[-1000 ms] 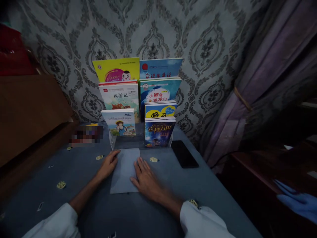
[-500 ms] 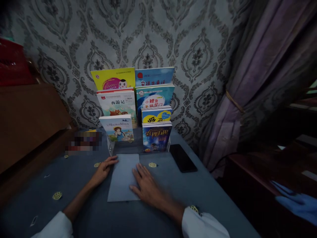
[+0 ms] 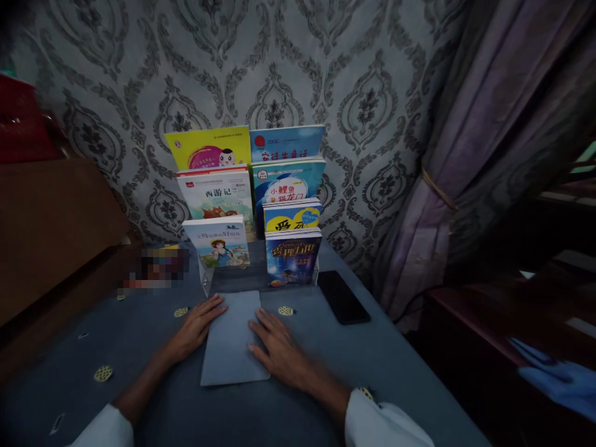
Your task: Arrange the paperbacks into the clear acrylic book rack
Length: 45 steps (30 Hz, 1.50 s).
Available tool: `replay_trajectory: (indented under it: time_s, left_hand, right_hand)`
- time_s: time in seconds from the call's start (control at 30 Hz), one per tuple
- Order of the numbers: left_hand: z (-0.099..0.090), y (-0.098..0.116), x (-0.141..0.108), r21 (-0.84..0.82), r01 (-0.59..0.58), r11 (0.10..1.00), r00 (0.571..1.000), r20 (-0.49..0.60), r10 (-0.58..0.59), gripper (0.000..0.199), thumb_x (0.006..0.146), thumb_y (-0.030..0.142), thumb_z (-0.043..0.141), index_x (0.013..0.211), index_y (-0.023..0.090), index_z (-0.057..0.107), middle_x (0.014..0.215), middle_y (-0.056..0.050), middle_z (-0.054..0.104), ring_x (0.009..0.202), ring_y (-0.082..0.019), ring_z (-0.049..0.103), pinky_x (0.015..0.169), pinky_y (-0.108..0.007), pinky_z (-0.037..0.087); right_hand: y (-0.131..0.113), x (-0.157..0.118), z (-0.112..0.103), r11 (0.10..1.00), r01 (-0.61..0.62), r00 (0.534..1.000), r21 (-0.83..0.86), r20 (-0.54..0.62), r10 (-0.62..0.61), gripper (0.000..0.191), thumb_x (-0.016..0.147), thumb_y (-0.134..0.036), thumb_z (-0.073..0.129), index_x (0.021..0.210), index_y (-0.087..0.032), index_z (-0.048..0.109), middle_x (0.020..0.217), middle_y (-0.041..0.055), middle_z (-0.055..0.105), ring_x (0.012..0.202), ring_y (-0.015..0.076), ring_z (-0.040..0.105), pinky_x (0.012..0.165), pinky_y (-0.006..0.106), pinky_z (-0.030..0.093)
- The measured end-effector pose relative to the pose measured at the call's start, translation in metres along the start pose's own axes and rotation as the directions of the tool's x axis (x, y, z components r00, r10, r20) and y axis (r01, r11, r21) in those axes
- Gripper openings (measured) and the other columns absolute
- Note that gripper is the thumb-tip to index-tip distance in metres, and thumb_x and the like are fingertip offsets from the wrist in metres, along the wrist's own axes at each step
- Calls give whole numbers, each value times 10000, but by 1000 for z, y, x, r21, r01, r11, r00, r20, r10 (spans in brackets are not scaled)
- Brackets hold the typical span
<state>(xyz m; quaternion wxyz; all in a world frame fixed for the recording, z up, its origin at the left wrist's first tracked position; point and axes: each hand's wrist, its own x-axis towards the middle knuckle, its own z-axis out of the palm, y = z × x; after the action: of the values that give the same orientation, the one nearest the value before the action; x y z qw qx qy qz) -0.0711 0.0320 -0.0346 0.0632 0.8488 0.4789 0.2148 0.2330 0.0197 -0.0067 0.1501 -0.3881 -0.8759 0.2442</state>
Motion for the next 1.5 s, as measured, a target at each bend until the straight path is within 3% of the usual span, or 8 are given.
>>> replay_trajectory:
  time_s: [0.27, 0.47, 0.6, 0.77, 0.97, 1.17, 1.37, 1.5]
  left_hand:
    - [-7, 12, -1, 64, -10, 998, 992, 125, 2, 641, 905, 185, 541, 1519, 300, 396, 1600, -78, 369, 1491, -297, 314, 1198, -584, 274]
    - [-8, 16, 2, -90, -34, 995, 992, 117, 44, 560, 924, 265, 541, 1479, 282, 468, 1546, -88, 458, 1472, -289, 351, 1206, -547, 265]
    - [-12, 19, 5, -263, -28, 964, 998, 44, 41, 458, 936, 290, 520, 1390, 260, 574, 1453, -104, 562, 1391, -276, 464, 1180, -504, 320]
    - [-19, 26, 11, -451, -55, 891, 998, -53, 35, 364, 938, 366, 530, 1245, 227, 668, 1305, -134, 654, 1273, -292, 556, 1112, -485, 390]
    - [-21, 34, 12, -494, -30, 869, 997, -74, -7, 369, 921, 438, 538, 1170, 217, 695, 1233, -138, 677, 1192, -306, 587, 1057, -483, 419]
    - [-21, 45, 13, -437, -69, 897, 990, -144, 6, 326, 897, 374, 543, 1134, 209, 695, 1197, -125, 692, 1200, -301, 573, 1062, -473, 404]
    - [-22, 45, 15, -457, 44, 888, 996, -44, -72, 371, 838, 422, 530, 1061, 194, 719, 1113, -116, 725, 1077, -291, 642, 966, -414, 465]
    - [-22, 43, 14, -465, 35, 885, 995, -67, -74, 378, 810, 421, 536, 1034, 188, 732, 1096, -110, 732, 1062, -290, 649, 973, -405, 453]
  right_hand:
    - [1, 1, 0, 1000, 15, 1000, -4, 5, -15, 639, 998, -569, 413, 1488, -164, 474, 1618, 149, 310, 1513, 300, 262, 1248, 521, 214]
    - [7, 0, 4, 997, 52, 998, 60, -33, -50, 586, 1009, -528, 415, 1456, -163, 515, 1594, 143, 373, 1511, 287, 274, 1245, 527, 225]
    - [22, 0, 11, 975, 153, 980, 162, -156, -127, 441, 1032, -327, 366, 1421, -228, 550, 1517, 91, 504, 1474, 248, 359, 1217, 532, 298]
    - [33, 4, 15, 937, 252, 944, 241, -273, -184, 551, 914, -82, 401, 1406, -273, 555, 1441, 75, 579, 1382, 221, 485, 1175, 530, 369]
    - [27, 7, 15, 936, 205, 958, 288, -255, -132, 456, 934, -158, 482, 1370, -236, 592, 1444, 128, 572, 1348, 257, 522, 1133, 522, 407]
    - [19, 1, 8, 938, 191, 958, 289, -262, -115, 472, 934, -263, 544, 1405, -233, 553, 1494, 149, 509, 1373, 279, 487, 1151, 521, 362]
    - [10, 1, -1, 935, 214, 960, 284, -236, -148, 413, 931, -311, 538, 1323, -201, 609, 1308, 146, 633, 1238, 278, 573, 1065, 476, 444]
    - [8, 1, -3, 937, 203, 962, 285, -235, -138, 403, 932, -303, 513, 1305, -194, 617, 1293, 144, 642, 1219, 281, 575, 1054, 469, 446]
